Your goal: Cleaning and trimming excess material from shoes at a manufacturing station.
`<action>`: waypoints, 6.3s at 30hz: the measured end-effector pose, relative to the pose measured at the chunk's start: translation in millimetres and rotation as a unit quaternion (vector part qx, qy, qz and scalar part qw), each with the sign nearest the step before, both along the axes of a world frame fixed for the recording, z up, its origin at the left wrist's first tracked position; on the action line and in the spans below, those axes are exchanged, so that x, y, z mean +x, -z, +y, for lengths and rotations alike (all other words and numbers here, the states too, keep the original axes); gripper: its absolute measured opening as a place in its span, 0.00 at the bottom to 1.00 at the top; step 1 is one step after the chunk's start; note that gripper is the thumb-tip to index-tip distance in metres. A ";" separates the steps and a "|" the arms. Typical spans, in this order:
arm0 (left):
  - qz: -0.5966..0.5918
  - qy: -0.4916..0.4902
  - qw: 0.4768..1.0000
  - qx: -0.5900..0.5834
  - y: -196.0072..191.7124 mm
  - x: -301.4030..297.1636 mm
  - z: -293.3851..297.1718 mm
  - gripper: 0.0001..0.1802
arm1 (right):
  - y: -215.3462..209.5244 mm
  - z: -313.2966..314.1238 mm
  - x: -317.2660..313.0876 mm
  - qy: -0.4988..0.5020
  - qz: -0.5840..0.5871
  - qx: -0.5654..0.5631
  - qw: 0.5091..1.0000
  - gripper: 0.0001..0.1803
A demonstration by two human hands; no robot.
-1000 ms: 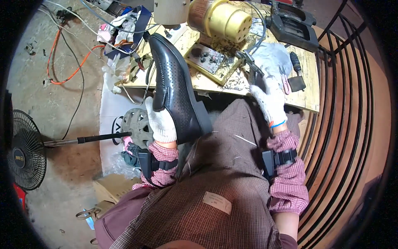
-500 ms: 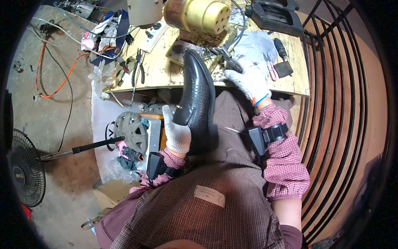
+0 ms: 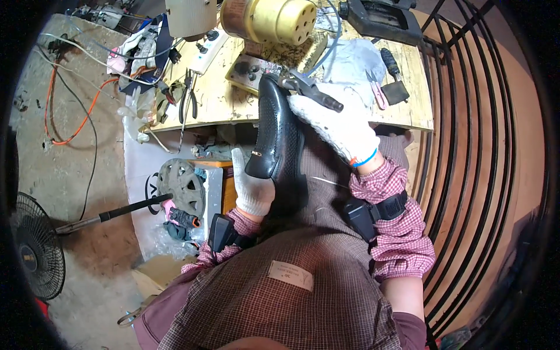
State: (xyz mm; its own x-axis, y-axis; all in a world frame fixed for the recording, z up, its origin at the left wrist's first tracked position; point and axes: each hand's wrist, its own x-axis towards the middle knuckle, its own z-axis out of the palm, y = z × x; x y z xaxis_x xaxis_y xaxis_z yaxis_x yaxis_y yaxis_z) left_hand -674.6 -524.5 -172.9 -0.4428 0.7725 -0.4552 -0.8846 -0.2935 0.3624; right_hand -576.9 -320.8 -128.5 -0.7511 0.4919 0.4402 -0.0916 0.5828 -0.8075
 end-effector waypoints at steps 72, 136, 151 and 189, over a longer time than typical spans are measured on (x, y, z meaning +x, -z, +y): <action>0.583 0.443 0.640 -0.232 -73.2 -11.8 -11.4 0.19 | -57.5 -55.0 73.2 -0.048 -0.054 0.081 0.994 0.17; 0.747 0.597 0.204 -0.210 -119.5 -115.0 57.4 0.28 | 56.1 27.8 -6.6 0.180 -0.163 0.026 0.970 0.23; 0.822 0.526 0.069 -0.207 -83.2 -104.8 32.0 0.17 | -15.5 -46.6 89.0 0.152 -0.175 0.055 0.971 0.30; 0.730 -0.050 0.647 -0.212 -52.8 -37.6 -1.7 0.02 | 70.6 32.3 -17.1 0.108 -0.073 -0.304 0.944 0.13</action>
